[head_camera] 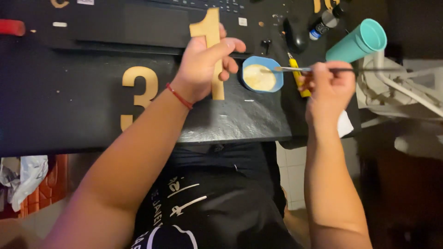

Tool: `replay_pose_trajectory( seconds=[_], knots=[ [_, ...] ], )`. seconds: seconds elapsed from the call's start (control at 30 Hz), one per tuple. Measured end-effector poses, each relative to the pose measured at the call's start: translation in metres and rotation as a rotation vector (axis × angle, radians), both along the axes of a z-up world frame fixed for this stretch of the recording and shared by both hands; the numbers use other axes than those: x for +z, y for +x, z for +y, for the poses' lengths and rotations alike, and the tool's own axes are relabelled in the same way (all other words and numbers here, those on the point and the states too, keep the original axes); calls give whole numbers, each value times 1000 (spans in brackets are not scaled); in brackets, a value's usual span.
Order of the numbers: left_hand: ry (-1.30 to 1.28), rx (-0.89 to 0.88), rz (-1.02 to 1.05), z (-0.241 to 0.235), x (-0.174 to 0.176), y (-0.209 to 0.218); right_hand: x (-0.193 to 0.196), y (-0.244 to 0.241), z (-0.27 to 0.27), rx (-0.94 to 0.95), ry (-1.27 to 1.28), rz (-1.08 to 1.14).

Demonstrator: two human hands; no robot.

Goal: Applying a coating to wooden number and shape cutouts using a paintbrush at a workspace.

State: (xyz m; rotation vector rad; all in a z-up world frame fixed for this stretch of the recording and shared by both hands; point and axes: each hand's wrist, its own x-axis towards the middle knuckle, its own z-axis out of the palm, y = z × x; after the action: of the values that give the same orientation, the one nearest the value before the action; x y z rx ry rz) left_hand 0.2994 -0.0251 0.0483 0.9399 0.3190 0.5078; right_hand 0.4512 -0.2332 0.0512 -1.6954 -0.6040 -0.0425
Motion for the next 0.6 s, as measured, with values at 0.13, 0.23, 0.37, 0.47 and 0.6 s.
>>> replay_pose_trajectory(
  seconds=[0.13, 0.23, 0.37, 0.47, 0.6],
  knots=[
    [-167, -103, 33, 0, 18, -15, 19, -22, -8, 35, 333, 247],
    [-226, -169, -48, 2, 15, -18, 28, -35, -12, 163, 362, 142],
    [-286, -246, -115, 7, 6, -18, 35, -52, -5, 366, 317, -199],
    [-308, -318, -96, 4, 13, -21, 44, -74, 15, 411, 252, -420],
    [-278, -375, -74, 6, 10, -20, 45, -86, 26, 419, 197, -500]
  ],
)
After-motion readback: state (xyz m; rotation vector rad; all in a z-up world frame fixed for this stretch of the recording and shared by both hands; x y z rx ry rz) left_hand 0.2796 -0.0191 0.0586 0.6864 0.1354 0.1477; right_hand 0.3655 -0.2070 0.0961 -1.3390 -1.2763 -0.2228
